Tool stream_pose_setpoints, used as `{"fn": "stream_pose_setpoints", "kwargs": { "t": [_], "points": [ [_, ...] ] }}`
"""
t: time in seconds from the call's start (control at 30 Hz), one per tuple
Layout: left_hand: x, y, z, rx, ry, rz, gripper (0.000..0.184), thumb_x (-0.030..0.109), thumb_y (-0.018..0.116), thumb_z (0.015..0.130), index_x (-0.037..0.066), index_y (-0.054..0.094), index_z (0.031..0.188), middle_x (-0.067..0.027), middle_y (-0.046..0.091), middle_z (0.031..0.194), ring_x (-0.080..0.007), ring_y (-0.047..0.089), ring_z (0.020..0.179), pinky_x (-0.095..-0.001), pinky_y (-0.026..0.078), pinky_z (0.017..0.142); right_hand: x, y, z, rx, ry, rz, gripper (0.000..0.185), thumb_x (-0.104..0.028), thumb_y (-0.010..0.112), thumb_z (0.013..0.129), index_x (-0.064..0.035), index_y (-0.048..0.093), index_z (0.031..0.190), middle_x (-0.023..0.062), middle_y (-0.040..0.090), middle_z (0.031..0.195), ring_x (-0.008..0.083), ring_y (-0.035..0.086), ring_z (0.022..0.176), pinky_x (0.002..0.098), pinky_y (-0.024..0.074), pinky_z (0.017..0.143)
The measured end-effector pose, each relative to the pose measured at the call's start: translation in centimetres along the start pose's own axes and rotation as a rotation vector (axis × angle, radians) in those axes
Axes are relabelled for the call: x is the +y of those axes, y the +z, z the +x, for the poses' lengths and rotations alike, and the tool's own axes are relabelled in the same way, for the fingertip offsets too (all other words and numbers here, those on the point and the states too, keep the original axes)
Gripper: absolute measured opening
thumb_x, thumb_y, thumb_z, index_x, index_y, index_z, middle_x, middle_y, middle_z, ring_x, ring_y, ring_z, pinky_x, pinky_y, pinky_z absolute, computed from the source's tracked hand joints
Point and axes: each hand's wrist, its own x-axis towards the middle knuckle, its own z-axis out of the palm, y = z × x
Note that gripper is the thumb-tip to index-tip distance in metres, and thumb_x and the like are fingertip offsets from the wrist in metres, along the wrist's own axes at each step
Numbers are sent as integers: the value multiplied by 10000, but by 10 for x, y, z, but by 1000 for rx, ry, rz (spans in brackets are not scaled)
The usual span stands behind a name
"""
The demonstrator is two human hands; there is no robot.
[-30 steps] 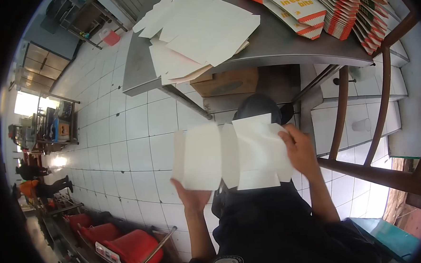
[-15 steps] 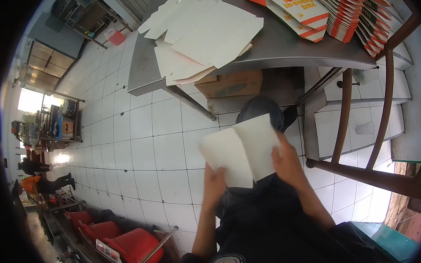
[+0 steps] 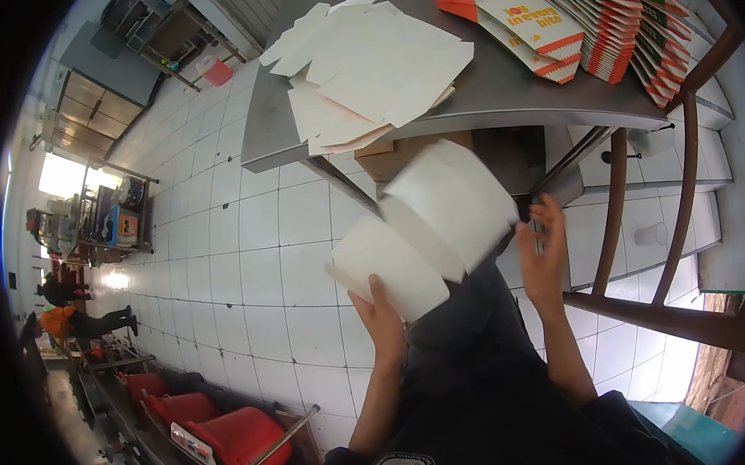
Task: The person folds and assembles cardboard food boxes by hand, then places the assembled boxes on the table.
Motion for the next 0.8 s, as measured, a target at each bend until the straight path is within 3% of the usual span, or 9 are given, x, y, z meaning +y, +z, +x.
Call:
{"fn": "stream_pose_setpoints", "kwargs": {
  "t": [0.1,0.2,0.3,0.33,0.43,0.47,0.57,0.7,0.8],
  "points": [
    [-19,-9,-6,5,-62,-82,598,193,532,1069,2,230,1548,-190,438,1473,-249,477,1339,-388,428,1094,45,-7,-21,-262,190,108,513,-157,714,957,12,504,1392,84,650,1124,212,635,1046,312,500,874],
    [-38,-7,-35,-205,-204,-76,611,139,578,1044,-10,254,1541,-182,441,1473,-244,496,1320,-377,426,1099,18,-3,-51,-735,690,372,456,-155,715,955,30,552,1339,80,689,1109,183,656,1012,302,514,862],
    [-34,-8,-59,-557,-88,227,542,124,617,1025,-59,366,1469,-170,523,1389,-222,558,1220,-374,457,1042,21,2,-55,-547,430,387,373,-135,703,956,41,594,1266,106,702,1152,178,679,975,317,538,837],
    [-25,-8,-63,-460,-252,55,508,76,651,996,-67,426,1428,-163,566,1334,-196,592,1160,-350,512,949,22,1,-51,-500,356,372,341,-113,689,952,40,600,1243,122,721,1117,190,696,944,334,545,823],
    [-15,-15,-37,-228,-92,109,426,70,665,983,-58,511,1358,-169,615,1269,-182,621,1107,-326,548,850,5,-14,-32,-535,339,93,331,-100,686,946,25,599,1240,144,735,1041,208,710,887,338,546,786],
    [-14,-17,-26,-224,63,268,358,77,679,970,-52,569,1285,-160,660,1179,-186,645,1073,-326,557,826,13,-10,-33,-498,286,53,272,-89,692,932,20,594,1162,162,702,894,254,690,777,370,530,729],
    [-8,-3,-7,-393,18,433,351,90,694,956,-39,581,1262,-144,679,1122,-191,654,1065,-329,545,841,-10,2,-29,-520,311,-311,214,-69,690,927,11,570,1085,165,626,778,325,644,697,409,502,673],
    [-14,8,-17,-336,653,904,364,30,680,914,-30,603,1265,-140,660,1015,-310,642,924,-405,511,769,8,26,-45,-199,70,-208,167,-16,689,900,-11,549,990,133,513,735,273,542,583,417,461,590],
    [-22,15,-20,-344,748,1121,473,51,676,897,-16,569,1353,-143,623,1067,-337,612,900,-425,488,758,9,36,-64,-204,-88,-246,230,-16,677,901,-13,594,1116,171,568,922,313,596,730,402,493,654]
  ]
}}
